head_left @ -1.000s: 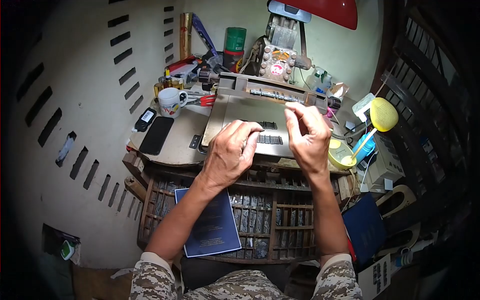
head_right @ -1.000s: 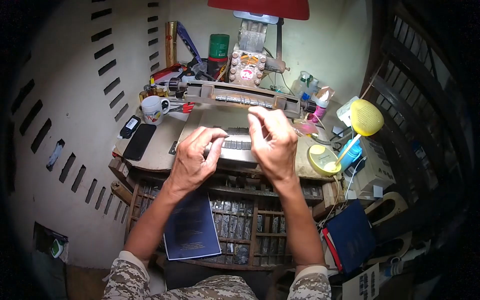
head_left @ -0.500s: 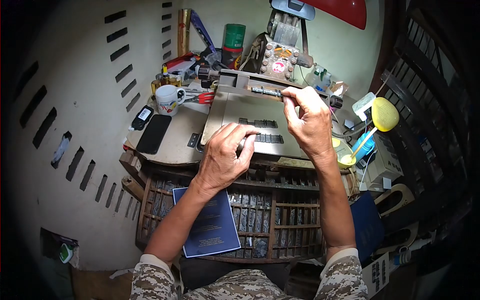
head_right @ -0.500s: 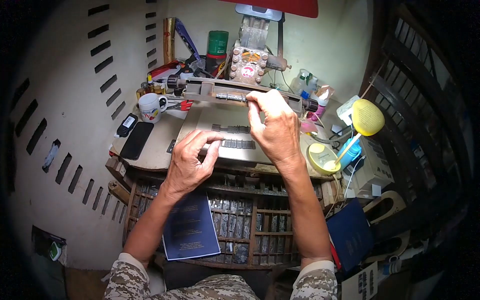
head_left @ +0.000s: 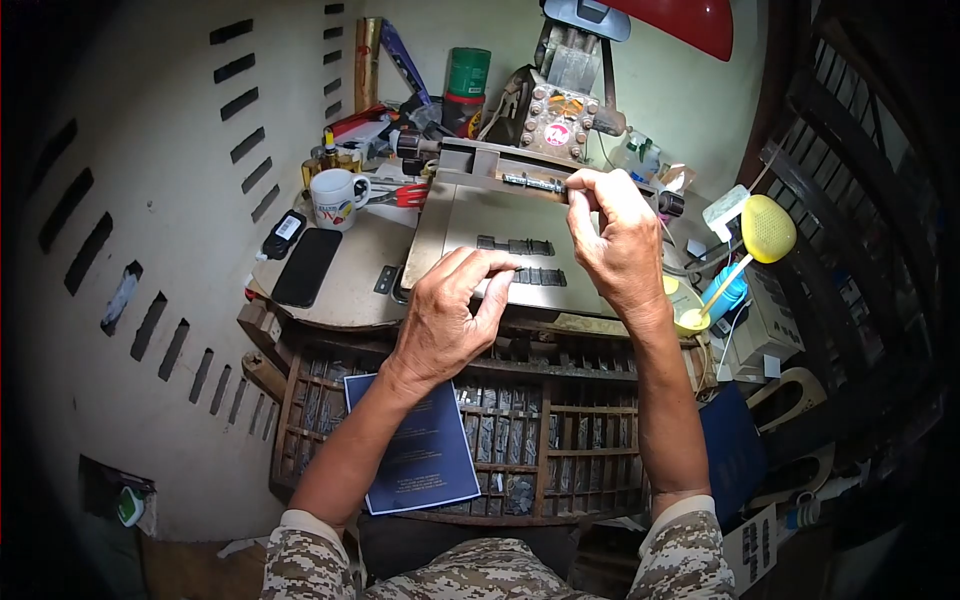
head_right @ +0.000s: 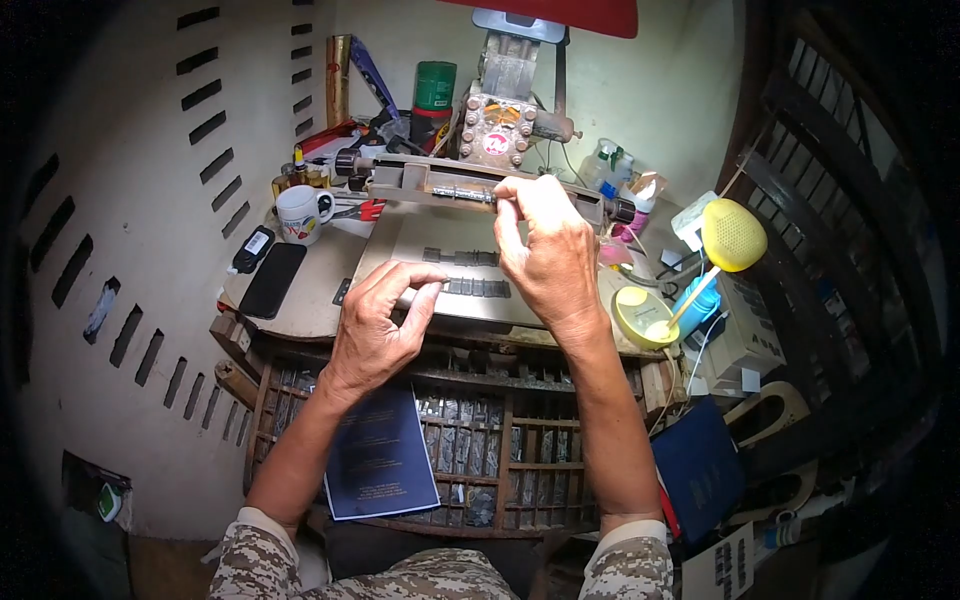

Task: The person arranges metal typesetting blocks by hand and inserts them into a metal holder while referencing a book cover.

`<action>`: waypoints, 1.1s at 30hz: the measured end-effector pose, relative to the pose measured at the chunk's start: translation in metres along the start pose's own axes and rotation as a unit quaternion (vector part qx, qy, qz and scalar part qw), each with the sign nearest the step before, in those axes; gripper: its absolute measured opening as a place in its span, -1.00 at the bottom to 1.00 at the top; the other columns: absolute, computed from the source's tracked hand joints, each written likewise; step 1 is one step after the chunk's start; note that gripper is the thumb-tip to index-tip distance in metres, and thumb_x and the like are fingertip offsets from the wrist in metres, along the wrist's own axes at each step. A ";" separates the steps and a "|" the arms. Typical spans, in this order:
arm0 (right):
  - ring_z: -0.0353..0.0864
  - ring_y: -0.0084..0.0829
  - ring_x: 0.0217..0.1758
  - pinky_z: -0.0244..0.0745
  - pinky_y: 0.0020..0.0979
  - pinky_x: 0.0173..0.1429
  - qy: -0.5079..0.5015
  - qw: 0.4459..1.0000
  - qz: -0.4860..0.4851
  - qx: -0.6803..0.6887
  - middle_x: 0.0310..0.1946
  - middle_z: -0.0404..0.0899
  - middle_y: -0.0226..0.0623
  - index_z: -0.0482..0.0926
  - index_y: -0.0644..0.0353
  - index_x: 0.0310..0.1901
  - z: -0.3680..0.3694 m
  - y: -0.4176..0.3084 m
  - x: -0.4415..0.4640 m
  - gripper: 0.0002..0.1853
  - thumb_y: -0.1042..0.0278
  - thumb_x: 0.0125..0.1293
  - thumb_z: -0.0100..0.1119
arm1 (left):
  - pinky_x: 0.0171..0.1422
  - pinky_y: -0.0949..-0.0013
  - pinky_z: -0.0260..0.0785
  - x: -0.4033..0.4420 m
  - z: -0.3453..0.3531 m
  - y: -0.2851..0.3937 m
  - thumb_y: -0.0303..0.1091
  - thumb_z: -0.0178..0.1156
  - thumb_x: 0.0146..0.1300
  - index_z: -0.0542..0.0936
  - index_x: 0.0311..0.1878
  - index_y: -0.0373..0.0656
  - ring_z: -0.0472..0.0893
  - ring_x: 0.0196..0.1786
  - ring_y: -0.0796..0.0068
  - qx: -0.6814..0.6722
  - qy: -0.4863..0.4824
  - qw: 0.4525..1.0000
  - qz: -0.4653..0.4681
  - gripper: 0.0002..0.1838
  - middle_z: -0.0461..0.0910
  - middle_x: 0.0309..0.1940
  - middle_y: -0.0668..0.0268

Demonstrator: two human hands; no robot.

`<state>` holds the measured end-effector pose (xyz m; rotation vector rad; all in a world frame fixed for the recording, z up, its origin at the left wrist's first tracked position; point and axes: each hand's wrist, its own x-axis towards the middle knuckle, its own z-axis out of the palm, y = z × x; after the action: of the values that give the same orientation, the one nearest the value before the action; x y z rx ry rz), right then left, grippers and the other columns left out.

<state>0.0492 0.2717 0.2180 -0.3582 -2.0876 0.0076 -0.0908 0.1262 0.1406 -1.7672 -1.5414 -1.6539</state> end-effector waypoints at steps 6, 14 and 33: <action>0.33 -0.64 -0.45 0.28 -0.55 -0.37 0.029 0.987 0.000 0.161 -0.28 0.61 -0.41 0.70 0.31 -0.03 -0.009 -0.011 -0.013 -0.81 0.67 0.37 0.22 | -0.23 0.38 0.41 0.003 -0.002 0.005 -0.57 0.32 0.33 0.70 -0.07 -0.24 0.53 -0.33 0.47 -0.086 0.013 0.996 -0.024 -0.86 0.69 -0.25 0.31; 0.51 -0.64 -0.30 0.43 -0.59 -0.21 -0.144 0.869 0.198 0.430 -0.18 0.68 -0.39 0.70 0.30 0.04 -0.010 -0.028 -0.061 -0.75 0.71 0.36 0.23 | -0.28 0.46 0.34 0.001 -0.010 0.014 -0.53 0.32 0.40 0.70 -0.07 -0.26 0.45 -0.38 0.57 -0.154 -0.051 0.986 -0.044 -0.90 0.65 -0.28 0.37; 0.57 -0.49 -0.30 0.48 -0.49 -0.21 -0.137 0.931 -0.007 0.339 -0.25 0.74 -0.35 0.77 0.24 -0.06 -0.010 -0.035 -0.069 -0.76 0.70 0.26 0.38 | -0.26 0.62 0.24 -0.011 -0.036 0.012 -0.48 0.31 0.49 0.72 -0.09 -0.22 0.39 -0.36 0.75 -0.343 -0.176 0.890 -0.243 -0.95 0.59 -0.36 0.49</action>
<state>0.0819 0.2196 0.1709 0.0891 -2.2063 0.7903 -0.0986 0.0880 0.1485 -2.2476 -1.8057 -2.4686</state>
